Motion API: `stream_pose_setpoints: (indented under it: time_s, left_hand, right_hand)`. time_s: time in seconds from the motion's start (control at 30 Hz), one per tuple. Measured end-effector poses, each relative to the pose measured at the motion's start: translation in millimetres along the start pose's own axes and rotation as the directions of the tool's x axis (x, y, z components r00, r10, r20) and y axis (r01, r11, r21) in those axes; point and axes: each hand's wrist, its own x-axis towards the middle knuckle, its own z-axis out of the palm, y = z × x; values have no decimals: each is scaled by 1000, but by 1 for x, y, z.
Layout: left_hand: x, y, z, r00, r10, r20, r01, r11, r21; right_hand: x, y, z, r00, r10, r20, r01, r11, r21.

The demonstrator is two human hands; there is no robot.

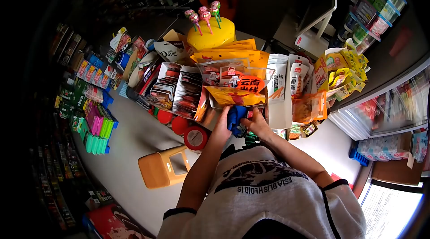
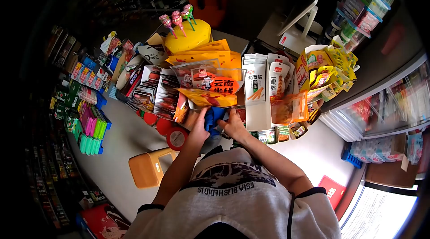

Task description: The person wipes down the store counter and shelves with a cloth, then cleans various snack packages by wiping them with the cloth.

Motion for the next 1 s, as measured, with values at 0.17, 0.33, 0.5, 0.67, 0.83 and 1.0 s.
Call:
stream_pose_setpoints:
  time_s: [0.17,0.33,0.5,0.67,0.83,1.0]
  left_hand:
    - [-10,11,10,995,-53,-82,60,995,76]
    - [-20,14,-17,986,-166,23,163,980,118]
    - [-48,13,-15,988,17,151,-65,947,315]
    - [-73,19,-17,986,-9,167,-73,875,479]
    - [-71,22,-15,991,49,127,-110,837,536]
    - [-37,17,-9,968,218,126,-252,818,517]
  right_hand:
    - [4,13,9,994,-92,-51,94,994,49]
    - [-15,-11,7,1000,-23,3,22,981,191]
    - [-25,-11,6,999,42,-28,-36,979,200]
    - [-43,-36,2,903,-255,-346,252,966,-55]
    - [-22,-65,-17,874,-371,-313,361,928,-90]
    - [-13,-69,-20,873,-418,-250,379,905,-191]
